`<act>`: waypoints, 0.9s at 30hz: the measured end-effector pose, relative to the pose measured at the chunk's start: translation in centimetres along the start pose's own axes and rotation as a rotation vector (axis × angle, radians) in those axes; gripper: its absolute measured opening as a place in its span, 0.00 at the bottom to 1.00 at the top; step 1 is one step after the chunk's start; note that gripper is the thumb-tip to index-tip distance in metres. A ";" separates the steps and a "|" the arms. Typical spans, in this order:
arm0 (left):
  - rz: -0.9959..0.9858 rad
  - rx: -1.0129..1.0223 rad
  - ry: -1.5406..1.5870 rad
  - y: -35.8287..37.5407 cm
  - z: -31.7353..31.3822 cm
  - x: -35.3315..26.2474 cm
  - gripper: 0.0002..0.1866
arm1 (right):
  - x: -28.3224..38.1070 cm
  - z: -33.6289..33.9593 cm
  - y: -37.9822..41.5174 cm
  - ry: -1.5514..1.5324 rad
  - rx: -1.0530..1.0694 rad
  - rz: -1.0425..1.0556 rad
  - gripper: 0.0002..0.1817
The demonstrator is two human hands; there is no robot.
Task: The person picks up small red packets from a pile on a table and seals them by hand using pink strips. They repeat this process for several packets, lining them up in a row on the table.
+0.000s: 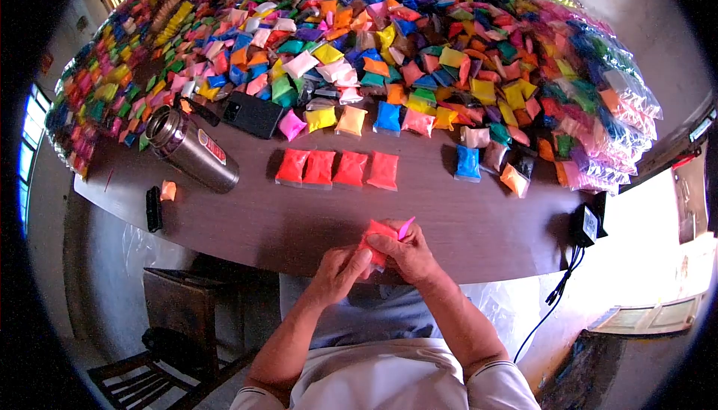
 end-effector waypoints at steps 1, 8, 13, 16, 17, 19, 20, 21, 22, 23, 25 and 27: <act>-0.001 0.003 -0.006 0.1 0.1 -0.4 0.24 | 0.1 -0.2 0.0 0.022 -0.019 0.027 0.11; -0.010 0.021 0.001 0.2 0.1 -0.7 0.25 | 1.0 2.0 -0.2 -0.249 -0.363 0.005 0.12; -0.035 0.015 -0.066 0.0 0.0 -0.2 0.21 | 1.0 2.5 1.0 0.260 -0.424 0.192 0.13; -0.050 -0.010 -0.168 -0.1 -0.5 -0.6 0.18 | 0.7 1.7 0.8 0.556 -0.341 0.206 0.14; -0.057 -0.037 -0.208 -0.1 -0.6 -0.7 0.16 | 1.1 1.2 0.5 0.756 -0.290 0.144 0.15; -0.144 -0.067 -0.294 -0.2 -0.6 -0.7 0.14 | 2.2 -0.1 0.3 1.019 -0.216 -0.012 0.15; -0.230 -0.096 -0.376 -0.2 -0.6 -0.8 0.13 | 1.8 0.1 0.1 1.017 -0.213 -0.013 0.15; -0.229 -0.099 -0.377 -0.1 -0.6 -0.9 0.13 | 1.0 0.7 -0.1 0.767 -0.175 0.004 0.14; -0.188 -0.083 -0.321 -0.1 -0.6 -1.2 0.12 | 0.6 1.0 -0.2 0.518 -0.136 0.018 0.14; -0.148 -0.067 -0.264 -0.1 -0.6 -1.2 0.12 | 0.8 1.3 0.0 0.519 -0.134 0.018 0.14; -0.111 -0.036 -0.242 0.1 -0.2 -0.3 0.12 | 1.4 1.8 0.3 0.142 -0.160 0.028 0.15; -0.075 -0.002 -0.220 0.2 0.1 0.4 0.13 | 2.3 1.1 0.8 0.058 -0.194 0.047 0.18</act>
Point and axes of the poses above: each hand's wrist, its own y-axis away from the middle knuckle, its own z-axis out of the back of the hand, x = y × z, the point moved 2 cm from there along -y, towards the middle knuckle, and after that the axes turned 5 degrees about z, right-handed, at the moved point
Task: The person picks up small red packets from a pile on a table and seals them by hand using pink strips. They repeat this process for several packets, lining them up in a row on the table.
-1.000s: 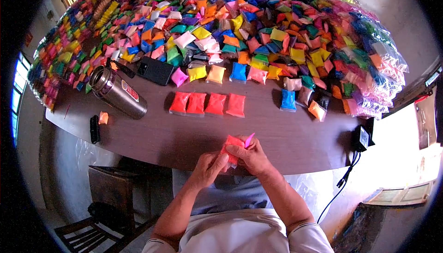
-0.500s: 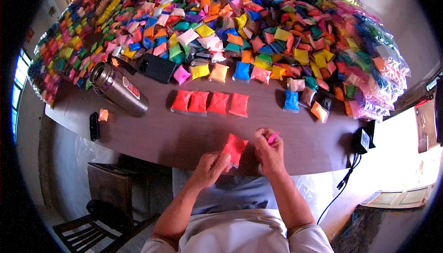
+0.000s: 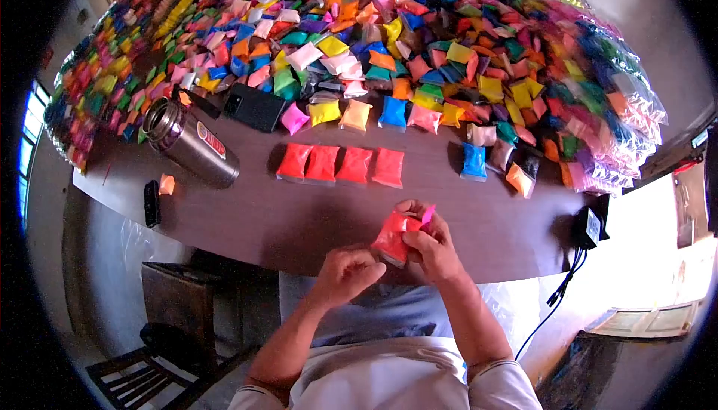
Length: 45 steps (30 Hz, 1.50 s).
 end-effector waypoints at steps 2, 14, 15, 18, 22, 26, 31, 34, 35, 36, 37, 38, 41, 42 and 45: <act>0.005 0.002 0.109 0.1 0.1 0.0 0.13 | 0.2 0.5 0.5 -0.023 0.005 0.039 0.21; 0.008 -0.178 -0.034 0.5 -2.2 -0.9 0.19 | -1.7 0.1 1.6 0.147 0.131 0.047 0.07; 0.009 -0.176 -0.034 0.7 -2.4 -0.8 0.19 | -1.2 -0.1 1.7 0.190 0.131 0.038 0.08; 0.021 -0.171 -0.019 1.6 -3.0 -0.9 0.21 | 0.1 -0.5 2.3 0.226 0.222 -0.057 0.12; 0.140 0.002 0.275 3.3 -4.6 0.0 0.28 | -0.2 2.4 3.3 0.401 -0.001 -0.155 0.15; 0.340 0.071 0.607 4.8 -7.4 3.1 0.30 | 0.5 5.0 3.6 0.574 0.003 -0.100 0.17; 0.446 -0.052 0.753 4.8 -8.9 4.2 0.28 | 0.6 5.9 4.1 0.653 0.046 -0.058 0.14; 0.374 -0.093 0.764 4.1 -9.1 4.4 0.28 | 0.3 5.9 4.0 0.687 0.049 0.023 0.14; 0.383 -0.117 0.766 4.0 -9.3 4.3 0.29 | 0.3 5.6 3.9 0.763 0.016 0.065 0.13; 0.393 -0.141 0.769 4.0 -9.5 4.3 0.29 | 0.4 5.5 3.9 0.839 -0.018 0.107 0.13; 0.394 -0.141 0.772 3.9 -9.7 4.1 0.29 | 0.5 5.5 4.0 0.841 -0.018 0.105 0.13; 0.389 -0.158 0.776 3.9 -9.9 4.0 0.29 | 0.7 5.4 4.0 1.043 0.042 0.185 0.12; 0.402 -0.203 0.792 3.8 -10.7 4.3 0.29 | 1.4 4.2 4.4 1.219 0.159 0.264 0.10; 0.417 -0.225 0.796 3.8 -10.8 4.4 0.29 | 1.7 3.6 4.5 1.191 0.205 0.265 0.09; 0.255 -0.193 0.874 3.6 -10.8 4.0 0.29 | 1.8 2.8 5.0 1.089 0.181 0.231 0.08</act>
Point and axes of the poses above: each hand's wrist, its own y-axis away from the middle knuckle, its own z-axis out of the back of the hand, x = y × z, the point moved 2 cm from there along -y, towards the middle knuckle, and after that the axes turned 5 degrees about z, right-handed, at the moved point
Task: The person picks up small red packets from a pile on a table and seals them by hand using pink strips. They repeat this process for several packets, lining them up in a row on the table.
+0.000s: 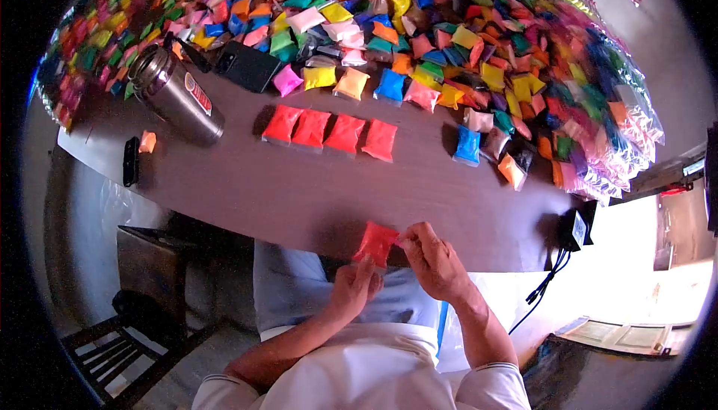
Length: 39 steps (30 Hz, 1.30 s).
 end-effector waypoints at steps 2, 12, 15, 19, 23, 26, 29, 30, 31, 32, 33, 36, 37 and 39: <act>-0.018 -0.032 -0.015 -0.1 0.1 0.7 0.30 | 0.3 -0.3 0.1 0.032 -0.028 -0.057 0.07; 0.026 -0.075 -0.124 -0.2 -0.5 -0.2 0.30 | -0.7 -3.0 0.1 0.318 -0.019 0.074 0.11; 0.005 -0.033 -0.097 -0.3 -0.2 -0.2 0.31 | -1.6 -2.7 -0.3 0.343 0.009 0.032 0.10; 0.024 -0.036 -0.142 -0.3 -0.1 -0.4 0.32 | -2.1 -2.0 -0.8 0.315 -0.044 0.016 0.10; 0.033 -0.041 -0.216 -0.3 -0.2 -0.5 0.32 | -2.2 -0.4 -1.7 0.466 -0.172 -0.062 0.11; 0.032 -0.033 -0.152 -0.5 0.0 0.0 0.31 | -2.0 1.6 -2.4 0.523 -0.290 -0.124 0.11; -0.011 -0.020 -0.070 -0.8 -0.1 1.1 0.31 | -0.3 0.3 -1.6 0.405 -0.158 0.094 0.09; -0.058 -0.019 -0.066 -1.0 -0.2 1.3 0.31 | 0.1 -0.8 -1.4 0.479 -0.125 0.183 0.09; -0.059 -0.022 -0.065 -1.0 -0.2 1.2 0.31 | 0.2 -1.7 -1.7 0.480 -0.134 0.294 0.09; -0.021 -0.012 -0.053 -0.9 -0.1 1.0 0.31 | 0.3 -2.3 -1.8 0.480 -0.143 0.404 0.10; 0.017 -0.002 -0.042 -0.8 -0.1 0.8 0.31 | 0.4 -2.4 -1.9 0.477 -0.142 0.403 0.10; 0.023 -0.009 -0.069 -0.5 -0.3 -0.5 0.31 | 0.2 -2.4 -2.6 0.495 -0.038 0.224 0.11; 0.025 -0.008 -0.069 -0.6 -0.2 -0.2 0.31 | -0.4 -2.1 -2.8 0.456 -0.011 0.159 0.12; -0.018 0.052 -0.015 -1.0 0.0 0.2 0.30 | -0.8 -1.8 -3.1 0.423 0.014 0.098 0.13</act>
Point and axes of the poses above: each hand's wrist, its own y-axis away from the middle knuckle, its own z-axis out of the back of the hand, x = y × z, the point moved 2 cm from there along -y, towards the middle knuckle, and after that the axes turned 5 degrees about z, right-handed, at the moved point
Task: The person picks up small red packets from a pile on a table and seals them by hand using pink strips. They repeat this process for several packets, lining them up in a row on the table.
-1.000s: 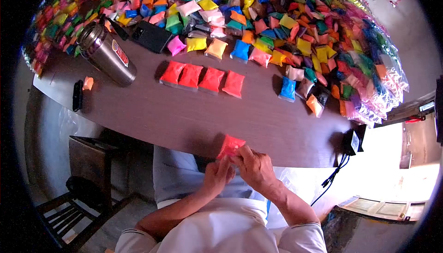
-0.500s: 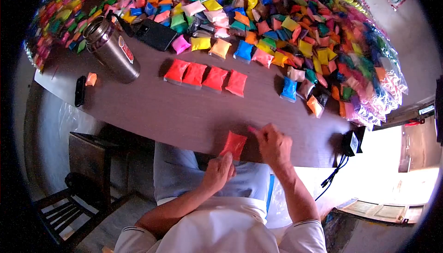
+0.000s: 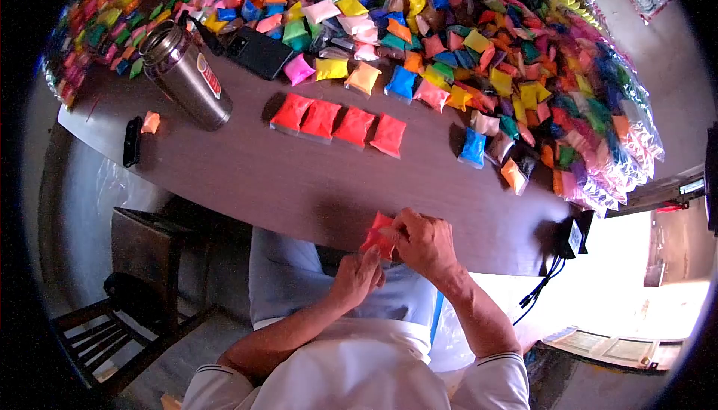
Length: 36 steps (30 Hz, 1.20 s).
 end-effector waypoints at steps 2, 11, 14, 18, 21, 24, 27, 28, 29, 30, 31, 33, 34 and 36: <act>0.030 -0.026 -0.021 -0.1 -0.5 -0.8 0.30 | -0.1 0.2 0.0 -0.026 -0.075 -0.013 0.13; 0.045 -0.029 -0.048 -0.1 -0.9 -2.0 0.24 | -0.3 1.1 -0.8 0.113 -0.134 -0.096 0.12; 0.034 -0.025 0.037 -0.4 -0.3 -0.3 0.25 | -1.9 1.8 -1.4 0.166 -0.187 -0.187 0.11; 0.029 -0.043 -0.052 0.0 -0.3 -0.7 0.25 | -0.3 1.3 0.0 0.058 -0.155 -0.019 0.09; 0.098 -0.061 -0.061 -0.1 -0.7 -1.8 0.33 | 0.4 0.3 1.0 0.046 -0.019 0.014 0.09; 0.018 -0.039 -0.087 -0.1 -0.1 -1.2 0.27 | -1.1 0.5 0.8 0.030 -0.037 -0.031 0.11; 0.031 -0.068 -0.148 0.3 -0.9 -2.4 0.28 | -3.5 0.8 0.6 0.061 -0.117 -0.072 0.13; 0.030 -0.063 -0.149 0.3 -0.9 -2.3 0.28 | -5.0 1.3 0.4 0.167 -0.154 -0.168 0.13; 0.019 -0.055 -0.137 0.3 -0.7 -2.3 0.27 | -6.0 1.9 0.4 0.272 -0.189 -0.262 0.12; 0.005 -0.049 -0.126 0.2 -0.6 -2.3 0.27 | -6.2 2.3 0.4 0.273 -0.194 -0.258 0.12; 0.003 -0.051 -0.126 0.2 -0.5 -2.3 0.27 | -6.2 2.7 0.5 0.094 -0.232 -0.250 0.13; 0.042 -0.049 -0.146 0.2 -0.4 -2.0 0.31 | -5.0 3.1 1.1 -0.086 -0.266 -0.244 0.13; 0.042 -0.048 -0.146 0.1 -0.3 -1.6 0.31 | -2.7 3.2 1.2 -0.165 -0.192 -0.295 0.16; -0.028 -0.114 -0.420 0.0 0.0 -0.7 0.30 | -0.6 2.4 0.9 -0.248 -0.116 -0.345 0.20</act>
Point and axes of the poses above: each hand's wrist, its own y-axis away from the middle knuckle, its own z-axis out of the back of the hand, x = y × z, the point moved 2 cm from there along -y, towards the middle knuckle, and after that the axes turned 5 degrees about z, right-handed, at the moved point
